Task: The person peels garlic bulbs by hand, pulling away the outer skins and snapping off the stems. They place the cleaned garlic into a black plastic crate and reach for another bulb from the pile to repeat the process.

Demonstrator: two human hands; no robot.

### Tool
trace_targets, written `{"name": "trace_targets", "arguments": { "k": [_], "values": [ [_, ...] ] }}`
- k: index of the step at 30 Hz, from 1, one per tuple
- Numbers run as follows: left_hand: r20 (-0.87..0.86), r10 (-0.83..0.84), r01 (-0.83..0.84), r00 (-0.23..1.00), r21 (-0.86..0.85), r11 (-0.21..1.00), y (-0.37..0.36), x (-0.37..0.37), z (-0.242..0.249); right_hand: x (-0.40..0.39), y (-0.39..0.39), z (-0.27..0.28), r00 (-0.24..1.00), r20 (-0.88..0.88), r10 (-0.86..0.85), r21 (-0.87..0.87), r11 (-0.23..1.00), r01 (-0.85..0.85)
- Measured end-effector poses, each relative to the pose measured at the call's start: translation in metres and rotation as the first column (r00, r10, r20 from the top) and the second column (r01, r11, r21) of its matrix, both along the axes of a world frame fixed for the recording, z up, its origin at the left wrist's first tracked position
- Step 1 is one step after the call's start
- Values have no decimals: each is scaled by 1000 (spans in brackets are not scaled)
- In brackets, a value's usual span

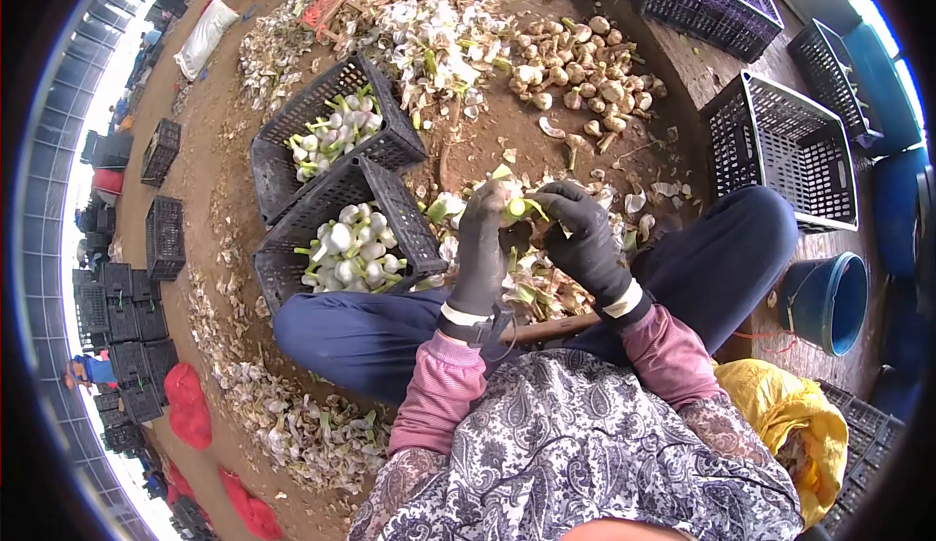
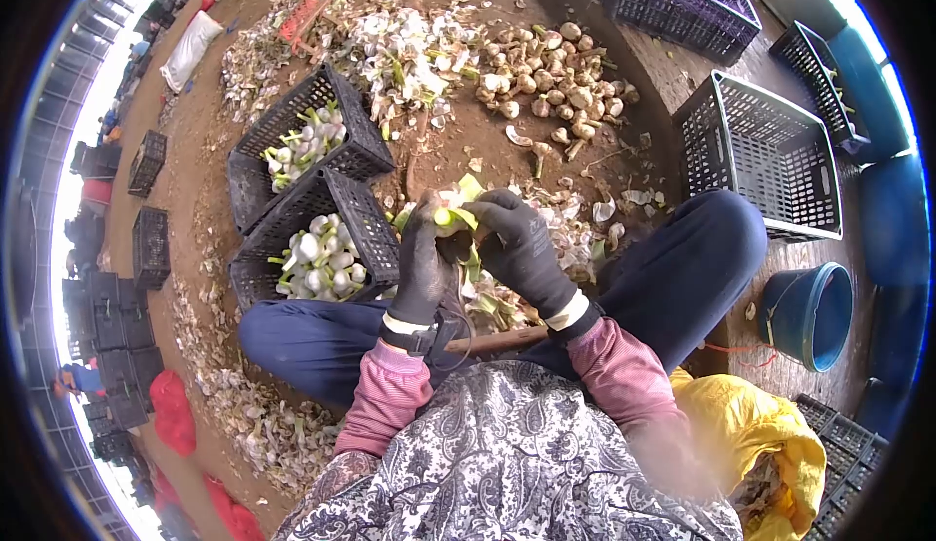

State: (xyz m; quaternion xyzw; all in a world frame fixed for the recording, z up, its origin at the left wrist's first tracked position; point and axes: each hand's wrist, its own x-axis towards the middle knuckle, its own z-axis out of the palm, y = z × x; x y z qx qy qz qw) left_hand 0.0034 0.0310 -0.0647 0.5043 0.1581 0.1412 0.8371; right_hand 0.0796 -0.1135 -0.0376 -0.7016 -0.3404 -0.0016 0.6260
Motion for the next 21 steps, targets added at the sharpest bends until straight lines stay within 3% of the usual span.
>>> {"name": "trace_targets", "arguments": {
  "k": [1,2,3,4,5,9,10,11,12,14,15,16,18,19,21],
  "values": [
    [14,-1,0,1000,30,1000,-5,1,12,1,3,-13,995,-102,2,102,995,9],
    [19,-104,105,994,-99,990,-4,0,22,2,3,-23,979,-204,11,200,979,30],
    [38,-203,206,978,-227,952,-1,-2,29,7,-4,-20,872,-483,81,198,980,18],
    [72,-298,304,952,-347,887,1,-2,31,17,-3,-32,832,-554,19,185,978,101],
    [-18,-319,298,948,-308,904,1,1,30,22,-4,-35,776,-629,45,228,965,128],
    [304,-428,525,851,-489,696,0,4,31,33,-10,-49,658,-752,33,244,942,231],
    [310,-408,512,859,-485,710,-1,2,36,42,-17,-51,709,-694,-125,6,984,180],
    [315,-387,497,867,-481,722,-2,-1,40,42,-24,-53,906,-382,-185,-325,944,56],
    [338,-366,493,867,-479,726,0,-1,44,43,-29,-52,995,-26,-92,-634,771,54],
    [141,-279,308,950,-275,911,9,-3,33,30,-30,-74,992,123,8,-582,811,65],
    [97,-233,240,968,-71,968,14,-5,18,31,-28,-60,965,-181,187,-399,883,-246],
    [46,-169,162,984,136,977,19,-7,3,32,-24,-45,948,-160,275,-313,897,-313],
    [39,-95,71,995,406,911,15,-3,-6,31,-15,-24,902,-103,420,-136,892,-431],
    [3,-85,73,996,490,869,10,-2,2,24,-11,-30,849,-311,427,46,899,-435],
    [12,-70,47,997,625,780,4,0,9,16,-6,-37,874,-355,331,36,939,-341]
  ]
}}
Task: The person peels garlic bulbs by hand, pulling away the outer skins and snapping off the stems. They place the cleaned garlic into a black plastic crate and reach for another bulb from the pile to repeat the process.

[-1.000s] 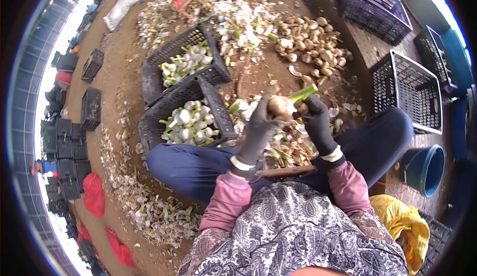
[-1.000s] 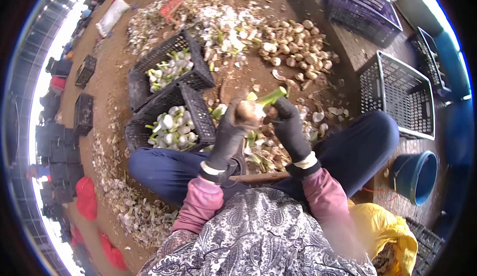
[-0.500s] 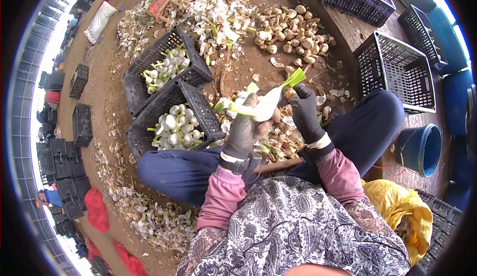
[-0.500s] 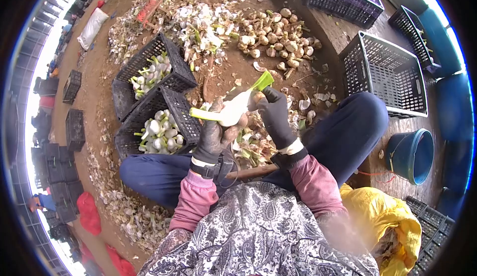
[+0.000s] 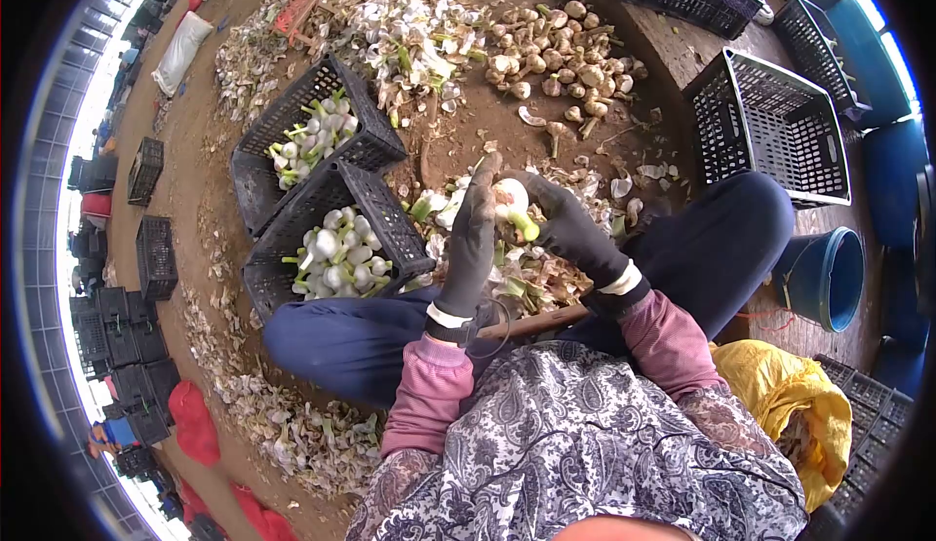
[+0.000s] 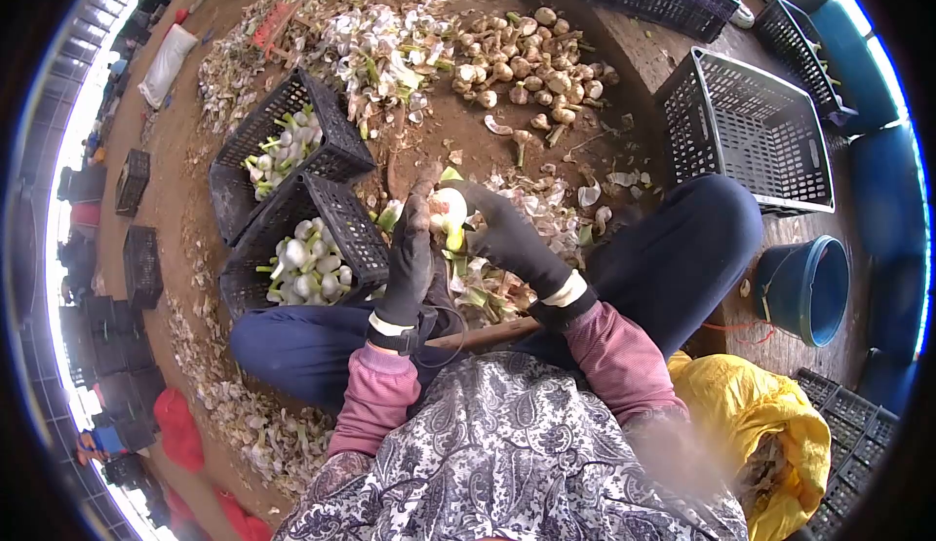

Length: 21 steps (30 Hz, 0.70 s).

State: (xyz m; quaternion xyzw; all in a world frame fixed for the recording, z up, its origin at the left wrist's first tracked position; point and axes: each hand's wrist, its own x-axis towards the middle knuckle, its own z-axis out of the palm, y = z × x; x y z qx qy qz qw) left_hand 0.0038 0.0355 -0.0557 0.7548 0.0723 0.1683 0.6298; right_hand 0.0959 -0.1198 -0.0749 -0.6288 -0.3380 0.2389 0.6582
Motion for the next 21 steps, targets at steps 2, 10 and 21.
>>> {"name": "trace_targets", "arguments": {
  "k": [2,10,21],
  "values": [
    [36,24,-29,999,140,990,-1,2,0,-2,1,9,997,-19,-76,-30,997,76],
    [91,111,-143,990,604,784,0,1,41,-4,3,27,929,302,-213,-13,974,227],
    [-142,150,-206,978,-576,791,-1,4,13,-3,1,19,980,-69,-188,246,949,199]
  ]
}}
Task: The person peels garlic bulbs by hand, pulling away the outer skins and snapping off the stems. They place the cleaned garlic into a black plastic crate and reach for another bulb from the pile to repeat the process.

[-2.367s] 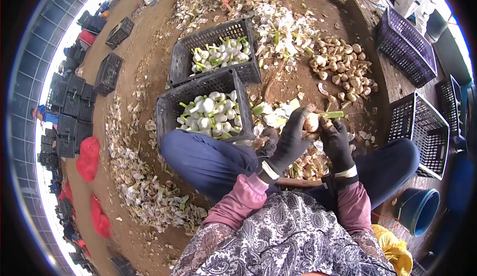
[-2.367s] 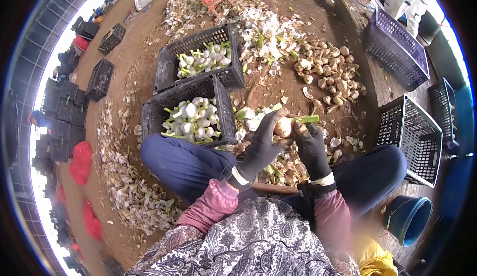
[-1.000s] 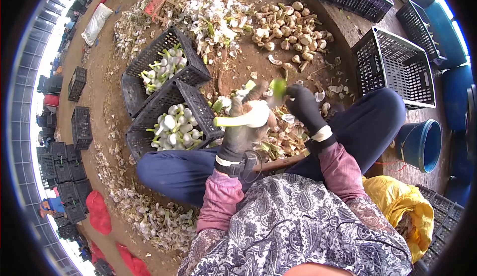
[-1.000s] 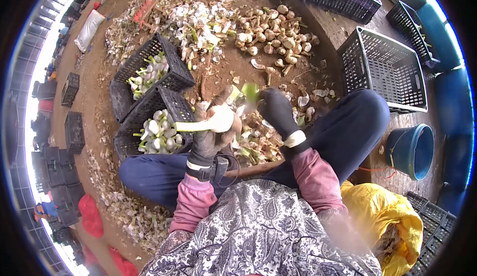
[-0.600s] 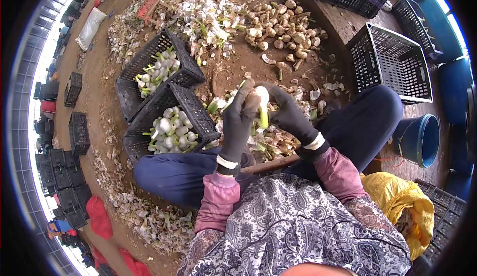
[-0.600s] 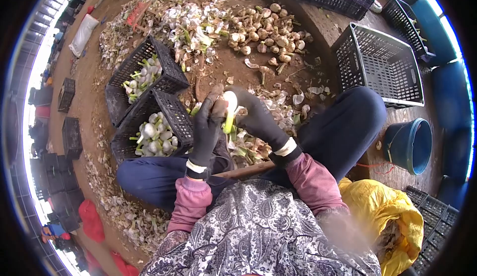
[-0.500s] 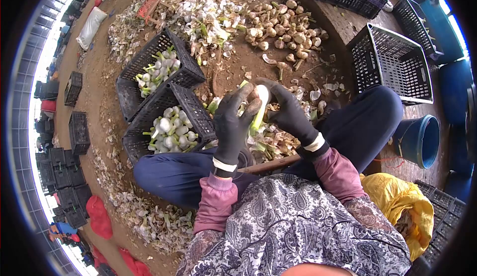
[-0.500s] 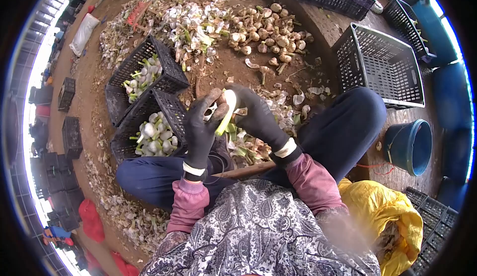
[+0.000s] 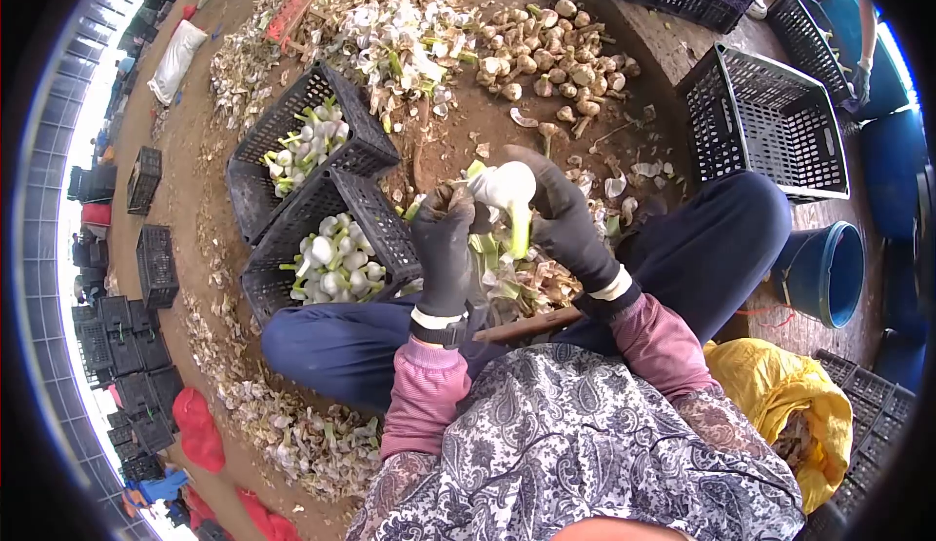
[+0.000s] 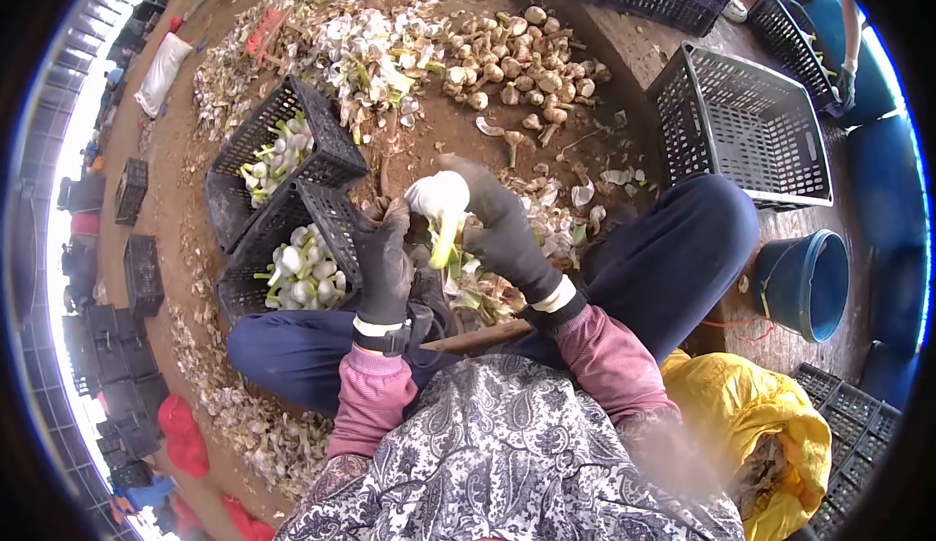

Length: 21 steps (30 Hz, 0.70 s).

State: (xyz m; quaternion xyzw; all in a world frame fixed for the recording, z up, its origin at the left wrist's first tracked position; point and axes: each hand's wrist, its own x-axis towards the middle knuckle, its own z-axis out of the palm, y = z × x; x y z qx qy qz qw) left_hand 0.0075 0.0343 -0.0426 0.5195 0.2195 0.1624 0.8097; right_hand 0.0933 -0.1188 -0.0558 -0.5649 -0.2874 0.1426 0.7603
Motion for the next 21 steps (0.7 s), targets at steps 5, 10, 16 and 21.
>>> {"name": "trace_targets", "arguments": {
  "k": [5,10,16,21],
  "values": [
    [19,-27,33,999,-450,893,-19,-8,-34,6,-17,9,984,-178,2,150,988,25],
    [-54,-199,202,978,45,978,-31,-4,-18,10,-19,-13,849,-419,321,437,891,-122],
    [4,-105,103,995,146,984,-12,10,22,4,-5,5,956,-292,-4,75,997,28],
    [-108,-107,130,988,235,963,-18,20,24,4,1,0,993,-90,-71,-65,996,65]
  ]
}}
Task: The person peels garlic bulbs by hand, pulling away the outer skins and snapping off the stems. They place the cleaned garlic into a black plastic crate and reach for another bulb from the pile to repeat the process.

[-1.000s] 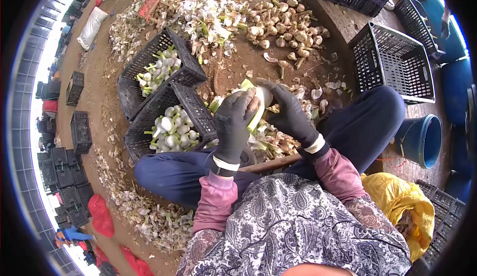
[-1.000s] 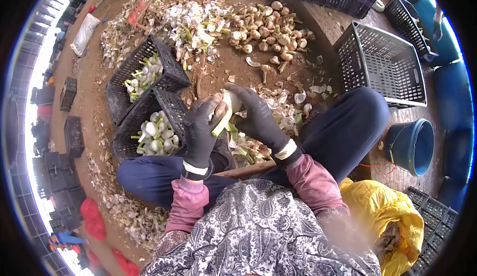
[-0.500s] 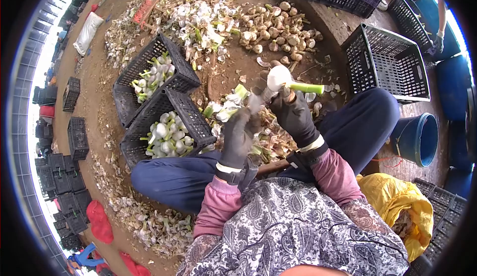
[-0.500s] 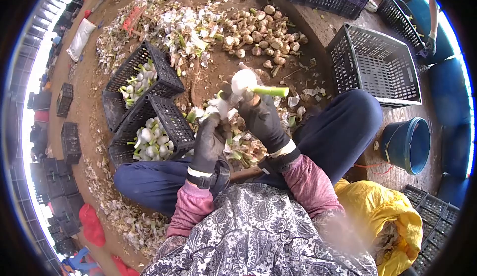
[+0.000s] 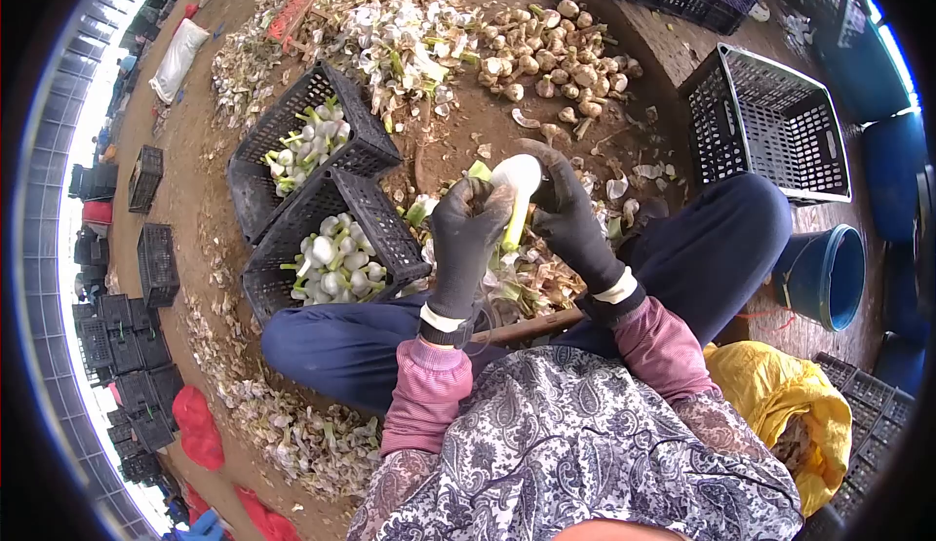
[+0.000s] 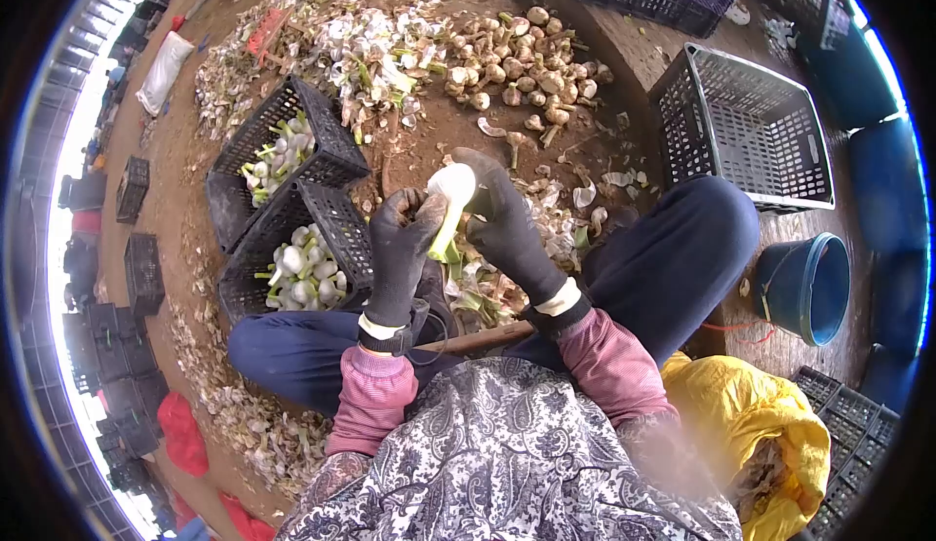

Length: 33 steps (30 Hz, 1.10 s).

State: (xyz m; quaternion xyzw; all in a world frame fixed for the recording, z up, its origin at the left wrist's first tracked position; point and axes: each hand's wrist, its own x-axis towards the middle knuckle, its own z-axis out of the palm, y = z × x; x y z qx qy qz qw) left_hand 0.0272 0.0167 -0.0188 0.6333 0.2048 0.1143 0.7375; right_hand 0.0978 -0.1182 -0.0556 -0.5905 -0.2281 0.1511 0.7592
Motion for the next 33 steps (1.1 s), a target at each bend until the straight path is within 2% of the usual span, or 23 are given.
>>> {"name": "trace_targets", "arguments": {
  "k": [1,4,7,9,11,12,14,15,16,17,19,20,21,22,23,24,25,27,28,30,31,32,33],
  "values": [
    [19,6,-5,1000,-38,999,0,0,-5,0,1,-2,1000,1,1,55,998,-1],
    [-25,16,-14,1000,58,998,2,-1,-10,-2,1,0,994,-105,28,77,997,-20],
    [-17,0,-6,1000,-342,940,1,-8,-12,-6,1,13,975,-208,74,252,967,-19],
    [11,-86,85,996,-315,945,-5,-11,-22,-1,-10,10,986,-150,79,68,995,-69],
    [-77,-128,90,989,-376,922,-16,-16,-25,2,-15,7,977,-189,95,62,994,-85],
    [-135,-183,124,974,-364,923,-13,-17,-25,2,-13,8,961,-254,111,150,986,-74],
    [-84,-135,142,987,83,986,-7,-18,-22,2,-11,4,932,-339,128,279,960,-30],
    [-51,-114,124,992,308,943,-4,-18,-21,1,-9,0,923,-363,128,320,947,-6],
    [101,-40,-29,994,604,797,-2,-18,-21,1,-6,-2,933,-345,106,266,964,-11],
    [131,-89,5,987,539,842,6,-17,-19,0,-2,-3,941,-327,86,213,977,-16],
    [86,-52,37,995,166,985,4,-14,4,-4,2,-7,977,-142,160,136,981,-140],
    [48,-40,34,998,120,992,17,-20,-25,-6,4,-9,991,1,136,17,991,-136],
    [111,7,-8,994,5,1000,17,-16,-26,-6,2,-5,990,-51,132,7,991,-132],
    [161,36,9,986,-267,964,20,-12,-24,-6,1,-1,987,-103,127,-3,992,-128],
    [200,76,40,977,-519,854,22,-8,-22,-5,-4,5,927,-345,147,93,988,-122],
    [174,104,36,979,-652,757,34,-9,-47,4,-11,-6,943,-306,128,103,990,-100],
    [168,122,32,978,-703,711,37,-9,-52,7,-12,-5,925,-371,76,151,988,-20],
    [147,159,21,976,-797,604,36,-9,-53,10,-16,0,874,-460,155,275,961,-25],
    [153,173,10,973,-777,629,28,-9,-41,7,-13,6,886,-444,132,203,978,-44],
    [62,160,-56,985,-767,639,31,-10,-50,-3,-4,17,908,-407,94,56,995,-78],
    [12,153,-91,988,-759,645,34,-12,-54,-4,-5,12,919,-377,119,38,993,-113],
    [110,66,19,992,-635,772,41,-17,-54,-3,-7,5,927,-347,141,18,989,-144],
    [60,21,8,998,-442,897,51,-22,-41,-2,-11,-1,936,-315,158,-5,986,-168]
  ]
}}
